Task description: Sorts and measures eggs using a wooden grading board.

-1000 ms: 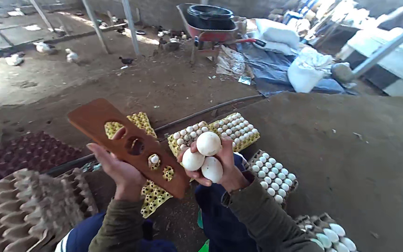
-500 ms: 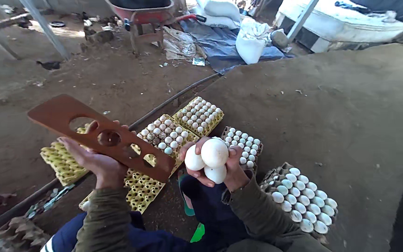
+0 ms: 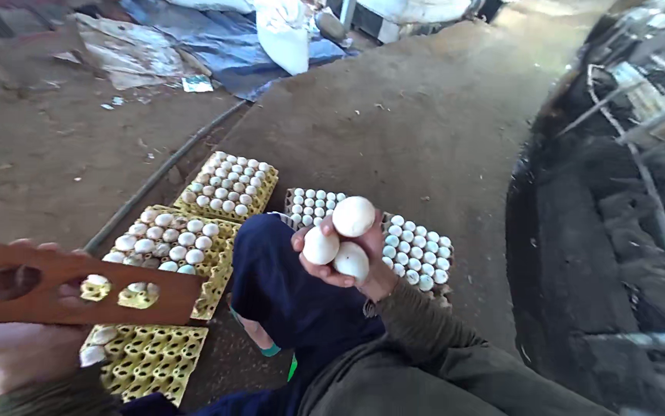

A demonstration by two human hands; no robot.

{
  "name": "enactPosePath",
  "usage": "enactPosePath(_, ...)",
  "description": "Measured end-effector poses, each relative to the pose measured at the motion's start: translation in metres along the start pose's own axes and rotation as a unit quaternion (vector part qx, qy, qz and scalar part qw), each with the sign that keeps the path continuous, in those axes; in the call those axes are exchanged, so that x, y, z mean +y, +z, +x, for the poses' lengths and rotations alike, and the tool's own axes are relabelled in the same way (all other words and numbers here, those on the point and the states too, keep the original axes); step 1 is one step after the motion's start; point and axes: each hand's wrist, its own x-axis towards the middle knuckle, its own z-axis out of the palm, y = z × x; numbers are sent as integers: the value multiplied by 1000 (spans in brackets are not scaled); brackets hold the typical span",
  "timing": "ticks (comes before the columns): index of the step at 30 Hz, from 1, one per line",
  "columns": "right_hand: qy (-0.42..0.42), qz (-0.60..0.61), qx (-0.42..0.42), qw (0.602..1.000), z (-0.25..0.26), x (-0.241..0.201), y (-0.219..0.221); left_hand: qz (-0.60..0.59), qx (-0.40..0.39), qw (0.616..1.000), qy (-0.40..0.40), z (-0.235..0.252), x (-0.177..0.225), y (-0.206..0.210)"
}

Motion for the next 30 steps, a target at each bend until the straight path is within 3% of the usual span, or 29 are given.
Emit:
enactPosePath(1, -22, -40, 37, 998, -18, -12, -1, -2, -17, 1000, -15, -2, 2, 3)
enactPosePath(3, -77, -153, 149, 974, -63, -40, -1, 27, 60, 997, -47, -11, 19, 47)
enactPosePath(5, -106, -294, 294, 903, -111, -66, -7, 96, 98, 986, -92, -21, 39, 93)
enactPosePath(7, -90, -399, 478, 777, -156, -86, -19, 97, 71, 988, -98, -29, 41, 107)
enactPosePath(9, -20, -463, 631, 622, -199, -98, -41, 55, 40, 991, -118, -27, 21, 87)
enactPosePath(10, 32, -491, 669, 557, -223, -101, -52, 41, 84, 988, -124, -22, 4, 83)
enactPosePath(11, 90, -520, 690, 496, -246, -102, -64, 21, -26, 991, -132, -16, -12, 53)
enactPosePath(12, 154, -546, 697, 438, -265, -102, -72, 14, -58, 989, -134, -12, -23, 43)
enactPosePath(15, 297, -549, 705, 338, -307, -88, -84, -11, -27, 986, -165, -23, -22, 66)
enactPosePath(19, 368, -522, 716, 284, -342, -64, -99, -3, 1, 978, -208, -33, -13, 95)
enactPosePath(25, 399, -521, 699, 283, -352, -54, -117, -33, -80, 979, -185, -36, -34, 60)
enactPosePath(27, 376, -542, 689, 302, -338, -64, -105, -65, -68, 978, -187, -40, -28, 66)
enactPosePath(30, 261, -580, 667, 389, -278, -85, -71, -64, -42, 974, -212, -46, -15, 81)
